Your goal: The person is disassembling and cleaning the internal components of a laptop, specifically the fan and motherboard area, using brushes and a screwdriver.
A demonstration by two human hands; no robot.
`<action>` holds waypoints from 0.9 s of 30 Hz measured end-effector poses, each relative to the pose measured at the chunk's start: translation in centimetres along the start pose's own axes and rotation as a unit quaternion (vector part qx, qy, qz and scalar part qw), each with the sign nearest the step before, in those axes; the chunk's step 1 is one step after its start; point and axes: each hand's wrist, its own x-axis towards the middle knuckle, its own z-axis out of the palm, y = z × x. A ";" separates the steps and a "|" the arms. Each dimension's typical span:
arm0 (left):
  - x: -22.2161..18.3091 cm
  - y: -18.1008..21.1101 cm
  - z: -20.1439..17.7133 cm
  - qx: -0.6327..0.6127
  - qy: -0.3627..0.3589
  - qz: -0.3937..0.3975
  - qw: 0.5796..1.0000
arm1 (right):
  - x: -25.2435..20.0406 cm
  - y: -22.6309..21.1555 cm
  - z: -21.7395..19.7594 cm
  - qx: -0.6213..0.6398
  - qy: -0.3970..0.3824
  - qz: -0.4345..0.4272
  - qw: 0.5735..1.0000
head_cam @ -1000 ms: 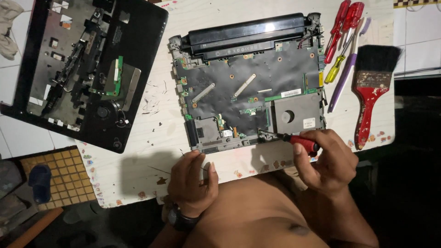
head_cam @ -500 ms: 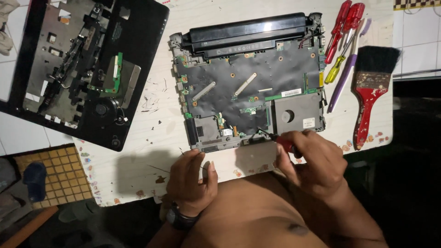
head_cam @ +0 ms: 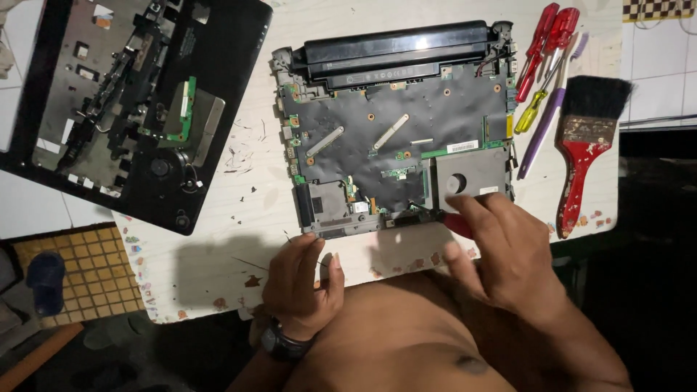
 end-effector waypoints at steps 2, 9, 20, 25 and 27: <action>-0.4 -0.1 0.1 0.011 -0.019 -0.009 1.000 | -0.2 0.2 1.2 -0.082 0.066 -0.005 0.994; 0.5 0.2 -0.3 0.005 -0.013 -0.003 1.000 | 0.1 -0.2 0.0 0.049 0.031 -0.029 0.998; 0.6 0.3 -0.6 -0.001 -0.034 -0.019 0.999 | 1.3 -1.2 0.7 0.132 0.127 0.018 0.983; 0.9 0.3 -0.4 -0.001 -0.017 -0.009 1.000 | 2.4 -2.3 -0.8 0.182 0.118 0.003 0.976; 0.9 0.4 -0.4 -0.005 -0.011 -0.003 1.000 | 2.3 -2.5 -1.3 0.178 0.101 0.004 0.979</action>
